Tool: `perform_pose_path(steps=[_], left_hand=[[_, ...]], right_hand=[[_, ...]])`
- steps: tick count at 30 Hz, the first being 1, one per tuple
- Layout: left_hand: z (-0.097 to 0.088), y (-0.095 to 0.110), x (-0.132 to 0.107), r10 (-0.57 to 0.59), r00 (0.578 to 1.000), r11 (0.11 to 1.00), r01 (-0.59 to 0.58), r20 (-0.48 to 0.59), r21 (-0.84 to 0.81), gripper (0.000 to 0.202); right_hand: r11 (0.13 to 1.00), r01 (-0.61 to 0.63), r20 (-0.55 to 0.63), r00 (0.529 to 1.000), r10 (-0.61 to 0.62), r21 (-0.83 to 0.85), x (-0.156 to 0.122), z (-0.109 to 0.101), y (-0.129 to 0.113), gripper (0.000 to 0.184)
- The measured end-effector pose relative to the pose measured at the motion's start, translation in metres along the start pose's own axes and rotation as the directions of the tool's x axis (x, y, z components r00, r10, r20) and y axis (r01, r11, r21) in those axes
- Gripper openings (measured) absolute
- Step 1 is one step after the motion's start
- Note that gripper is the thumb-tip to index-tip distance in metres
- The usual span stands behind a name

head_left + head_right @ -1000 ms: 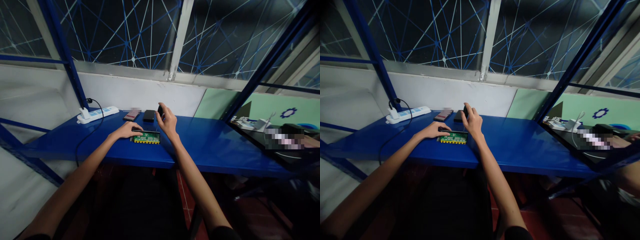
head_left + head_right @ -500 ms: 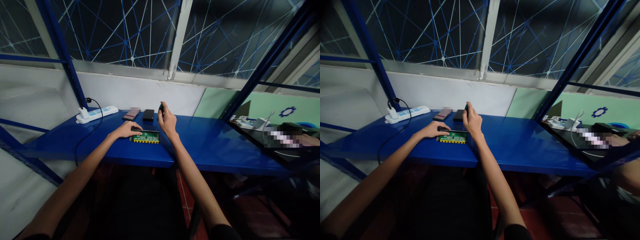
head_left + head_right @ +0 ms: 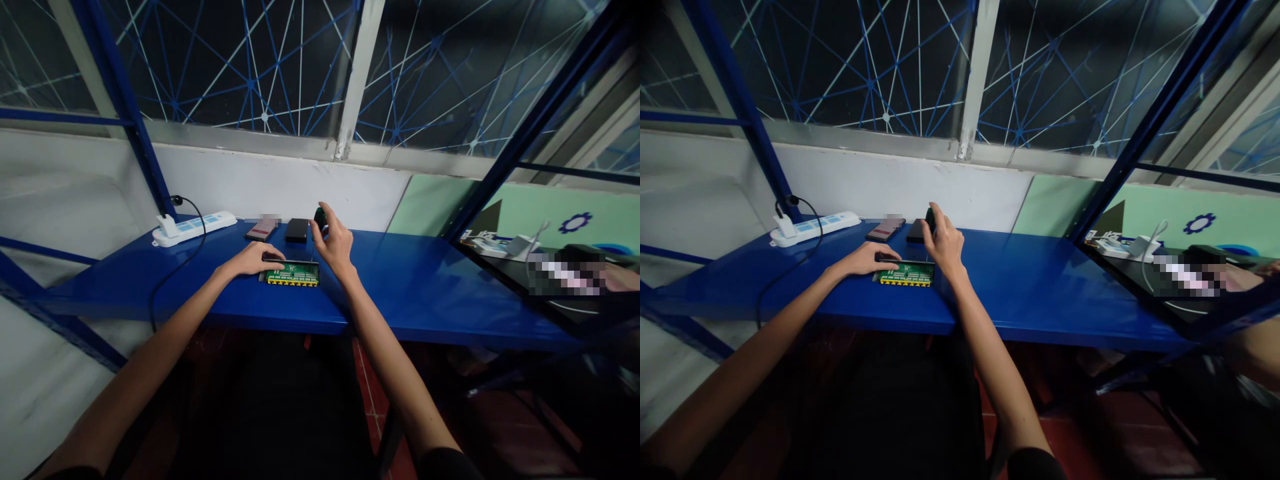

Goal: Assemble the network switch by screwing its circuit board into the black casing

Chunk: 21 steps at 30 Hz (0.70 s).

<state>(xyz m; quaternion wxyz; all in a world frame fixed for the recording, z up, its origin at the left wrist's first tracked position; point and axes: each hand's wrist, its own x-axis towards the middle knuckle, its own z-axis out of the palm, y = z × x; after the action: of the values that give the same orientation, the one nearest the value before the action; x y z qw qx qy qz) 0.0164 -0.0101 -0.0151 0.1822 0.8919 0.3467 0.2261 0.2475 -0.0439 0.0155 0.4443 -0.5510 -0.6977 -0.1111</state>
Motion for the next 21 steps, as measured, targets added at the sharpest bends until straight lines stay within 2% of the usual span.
perform_pose_path(steps=[3,9,15,21], left_hand=[[0.0000,0.0004,-0.0002,0.002,1.000,1.000,-0.002,0.001,0.001,0.040],[0.0003,-0.0001,0.0001,0.009,1.000,1.000,-0.009,-0.009,-0.011,0.039],[-0.0005,0.0009,-0.0004,0.007,1.000,1.000,-0.007,-0.010,-0.014,0.039],[0.0004,0.0002,0.0004,0.010,1.000,1.000,-0.010,-0.012,-0.008,0.039]], right_hand=[[1.000,0.031,-0.004,1.000,-0.031,-0.004,-0.0005,0.0000,-0.0010,0.052],[1.000,-0.006,0.000,1.000,0.006,0.017,0.0004,0.0010,0.0009,0.052],[1.000,0.023,-0.040,0.999,-0.023,0.003,-0.0011,-0.0032,-0.0007,0.051],[0.999,0.033,-0.023,0.999,-0.032,0.031,-0.0022,-0.0020,-0.0018,0.050]])
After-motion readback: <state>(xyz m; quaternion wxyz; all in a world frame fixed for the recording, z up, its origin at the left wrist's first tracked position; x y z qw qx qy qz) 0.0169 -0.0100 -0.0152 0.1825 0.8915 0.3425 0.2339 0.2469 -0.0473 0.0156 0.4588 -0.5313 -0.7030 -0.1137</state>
